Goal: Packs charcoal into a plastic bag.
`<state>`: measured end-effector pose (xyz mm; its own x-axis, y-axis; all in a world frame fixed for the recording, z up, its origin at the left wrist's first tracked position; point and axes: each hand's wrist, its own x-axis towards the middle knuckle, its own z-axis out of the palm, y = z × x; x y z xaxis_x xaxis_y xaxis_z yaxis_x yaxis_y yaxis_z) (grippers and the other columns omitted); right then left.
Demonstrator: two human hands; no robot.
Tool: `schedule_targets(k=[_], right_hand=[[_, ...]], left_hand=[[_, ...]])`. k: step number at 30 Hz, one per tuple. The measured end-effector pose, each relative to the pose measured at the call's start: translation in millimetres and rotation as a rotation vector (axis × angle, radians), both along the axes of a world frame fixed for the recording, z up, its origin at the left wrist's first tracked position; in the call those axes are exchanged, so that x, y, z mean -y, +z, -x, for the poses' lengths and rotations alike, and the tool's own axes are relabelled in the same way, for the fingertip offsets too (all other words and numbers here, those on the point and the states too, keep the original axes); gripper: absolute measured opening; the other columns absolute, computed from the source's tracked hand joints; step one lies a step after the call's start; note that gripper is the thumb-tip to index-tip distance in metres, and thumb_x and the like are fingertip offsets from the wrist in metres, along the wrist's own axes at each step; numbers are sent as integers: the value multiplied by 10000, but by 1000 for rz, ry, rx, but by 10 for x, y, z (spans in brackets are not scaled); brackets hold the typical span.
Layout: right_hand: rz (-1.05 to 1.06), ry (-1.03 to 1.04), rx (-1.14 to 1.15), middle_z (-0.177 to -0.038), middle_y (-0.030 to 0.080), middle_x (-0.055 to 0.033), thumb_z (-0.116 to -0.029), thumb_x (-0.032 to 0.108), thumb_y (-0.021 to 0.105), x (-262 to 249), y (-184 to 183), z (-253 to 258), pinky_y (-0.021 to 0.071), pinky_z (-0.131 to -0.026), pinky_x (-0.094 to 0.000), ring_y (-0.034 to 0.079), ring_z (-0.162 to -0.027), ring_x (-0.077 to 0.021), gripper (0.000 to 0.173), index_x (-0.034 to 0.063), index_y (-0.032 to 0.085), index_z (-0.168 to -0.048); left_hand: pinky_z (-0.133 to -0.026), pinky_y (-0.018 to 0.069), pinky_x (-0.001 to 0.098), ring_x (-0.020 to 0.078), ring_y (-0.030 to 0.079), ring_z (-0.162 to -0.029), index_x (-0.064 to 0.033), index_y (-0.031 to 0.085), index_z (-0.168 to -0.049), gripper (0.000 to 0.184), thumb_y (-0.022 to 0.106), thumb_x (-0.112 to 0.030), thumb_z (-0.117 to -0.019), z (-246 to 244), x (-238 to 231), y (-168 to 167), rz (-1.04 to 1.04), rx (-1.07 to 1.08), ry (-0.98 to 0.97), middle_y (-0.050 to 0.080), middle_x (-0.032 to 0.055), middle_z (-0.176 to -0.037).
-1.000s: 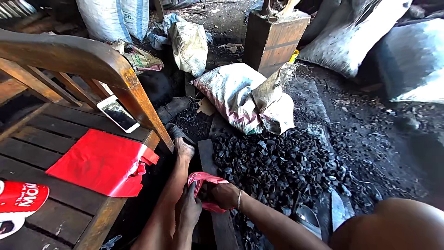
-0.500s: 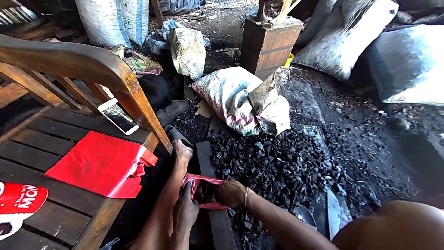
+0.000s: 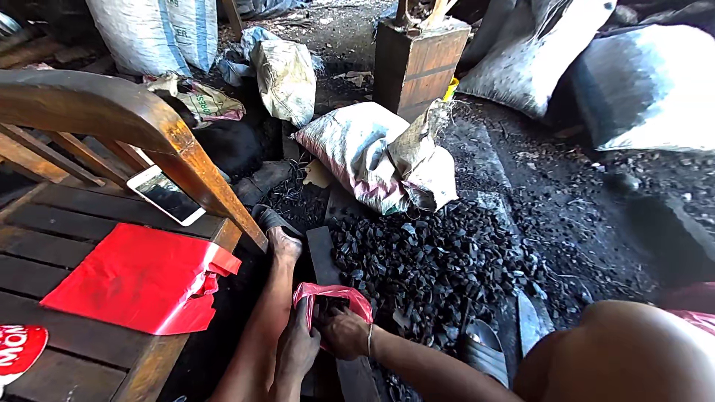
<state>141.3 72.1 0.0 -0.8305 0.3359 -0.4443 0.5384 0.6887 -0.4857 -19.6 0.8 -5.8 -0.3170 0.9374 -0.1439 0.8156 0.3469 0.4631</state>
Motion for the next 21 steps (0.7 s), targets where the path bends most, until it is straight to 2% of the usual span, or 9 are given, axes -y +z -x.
schedule_targets(k=[3, 5, 7, 10, 13, 15, 17, 19, 21], right_hand=[[46, 6, -58, -1274, 675, -157, -890, 252, 738, -144, 31, -41, 492, -989, -671, 598, -1240, -405, 393, 106, 676, -1250], [85, -93, -190, -1138, 723, -141, -929, 261, 708, -369, 118, -167, 540, -941, -639, 685, -1090, -352, 298, 124, 704, -1193], [47, -263, -300, -1096, 745, -64, -984, 310, 633, -652, 183, -348, 570, -951, -550, 709, -1044, -244, 243, 182, 729, -1167], [-64, -523, -187, -1191, 726, -53, -1006, 332, 557, -1022, 175, -585, 563, -966, -547, 693, -1108, -246, 279, 208, 730, -1186], [-77, -615, 20, -1394, 630, -65, -973, 287, 567, -1193, -103, -705, 544, -968, -603, 644, -1214, -310, 378, 317, 657, -1340], [-72, -615, 104, -1509, 528, -128, -958, 305, 600, -1185, -313, -703, 532, -958, -640, 595, -1275, -383, 493, 383, 568, -1444], [-87, -640, 120, -1543, 469, -194, -944, 326, 624, -1108, -463, -672, 521, -965, -653, 554, -1305, -435, 514, 355, 568, -1453], [-141, -667, 80, -1521, 488, -184, -958, 379, 613, -1033, -577, -687, 529, -985, -607, 551, -1318, -407, 455, 333, 602, -1410], [-193, -659, 37, -1492, 526, -139, -954, 397, 617, -1009, -644, -720, 532, -1001, -579, 547, -1331, -372, 440, 320, 617, -1388]], left_hand=[[-1032, 523, 500, 298, 609, -1261, -72, 367, -1558, 927, 800, -146, -742, -7, -40, 58, 9, 48, -4, 569, 182, -1425], [-1031, 523, 517, 304, 608, -1262, -82, 370, -1560, 938, 810, -158, -734, 7, -47, 16, -2, 54, -8, 566, 180, -1430], [-1010, 536, 536, 311, 622, -1244, -117, 356, -1575, 962, 809, -190, -729, 3, -48, -57, -19, 43, -8, 576, 174, -1423], [-1025, 507, 556, 356, 602, -1263, -110, 303, -1600, 943, 762, -124, -776, -189, -103, 456, 134, 113, -2, 549, 197, -1450], [-1052, 475, 565, 404, 565, -1303, -2, 346, -1562, 861, 731, -61, -794, -328, -115, 872, 134, 170, -1, 535, 259, -1451], [-1066, 469, 538, 395, 561, -1303, -8, 348, -1563, 854, 729, -69, -801, -396, -119, 914, 153, 151, -4, 531, 263, -1446], [-1130, 418, 509, 384, 498, -1376, -27, 278, -1597, 854, 707, -84, -861, -421, -140, 1070, 295, 155, -18, 457, 262, -1518], [-1150, 403, 494, 368, 478, -1400, -39, 252, -1608, 862, 699, -87, -872, -391, -138, 1060, 330, 151, -25, 433, 252, -1542], [-1101, 457, 499, 350, 542, -1339, -62, 301, -1598, 895, 736, -115, -818, -276, -65, 711, 204, 115, -16, 507, 234, -1484]])
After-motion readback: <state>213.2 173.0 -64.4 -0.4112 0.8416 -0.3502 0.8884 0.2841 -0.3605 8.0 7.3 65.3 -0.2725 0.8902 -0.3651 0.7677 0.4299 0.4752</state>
